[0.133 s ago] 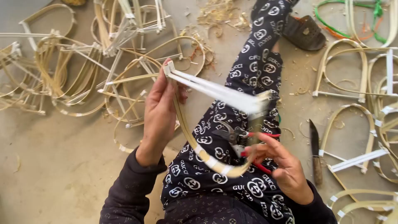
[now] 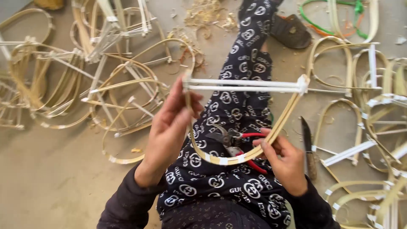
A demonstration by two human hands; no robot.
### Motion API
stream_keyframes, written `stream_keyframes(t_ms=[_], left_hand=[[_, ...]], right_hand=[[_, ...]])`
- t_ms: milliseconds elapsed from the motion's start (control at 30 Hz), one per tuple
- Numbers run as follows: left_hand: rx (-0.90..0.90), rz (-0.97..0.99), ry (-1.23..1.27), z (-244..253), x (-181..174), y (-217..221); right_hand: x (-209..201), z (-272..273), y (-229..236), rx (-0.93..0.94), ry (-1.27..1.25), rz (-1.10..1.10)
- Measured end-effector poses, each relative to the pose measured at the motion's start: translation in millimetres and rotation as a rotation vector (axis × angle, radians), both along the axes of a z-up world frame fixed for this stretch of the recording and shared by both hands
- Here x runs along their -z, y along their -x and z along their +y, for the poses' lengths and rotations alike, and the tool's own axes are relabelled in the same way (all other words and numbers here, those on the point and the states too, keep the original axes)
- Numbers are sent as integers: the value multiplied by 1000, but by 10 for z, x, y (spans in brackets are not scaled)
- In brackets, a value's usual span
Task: Assembling and securing wooden/bamboo frames using strips and tools in a manufacturing environment.
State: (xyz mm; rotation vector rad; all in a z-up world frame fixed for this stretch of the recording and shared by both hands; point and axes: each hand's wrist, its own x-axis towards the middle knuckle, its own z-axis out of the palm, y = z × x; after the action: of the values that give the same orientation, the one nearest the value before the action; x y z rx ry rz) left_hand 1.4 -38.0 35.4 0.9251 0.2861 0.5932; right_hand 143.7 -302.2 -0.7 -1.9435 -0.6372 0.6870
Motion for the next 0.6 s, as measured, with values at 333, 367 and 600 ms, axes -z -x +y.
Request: stream_keyframes(t_ms=[333,367,600], left_hand=[[729,269,0,-545,69,55],[755,271,18,-562,69,46],[799,129,-333,-576,4,-53]], right_hand=[[396,-205,-86,236,-237,224],[456,-226,-67,244,-231,222],[621,-595,-152,76,-347,20]])
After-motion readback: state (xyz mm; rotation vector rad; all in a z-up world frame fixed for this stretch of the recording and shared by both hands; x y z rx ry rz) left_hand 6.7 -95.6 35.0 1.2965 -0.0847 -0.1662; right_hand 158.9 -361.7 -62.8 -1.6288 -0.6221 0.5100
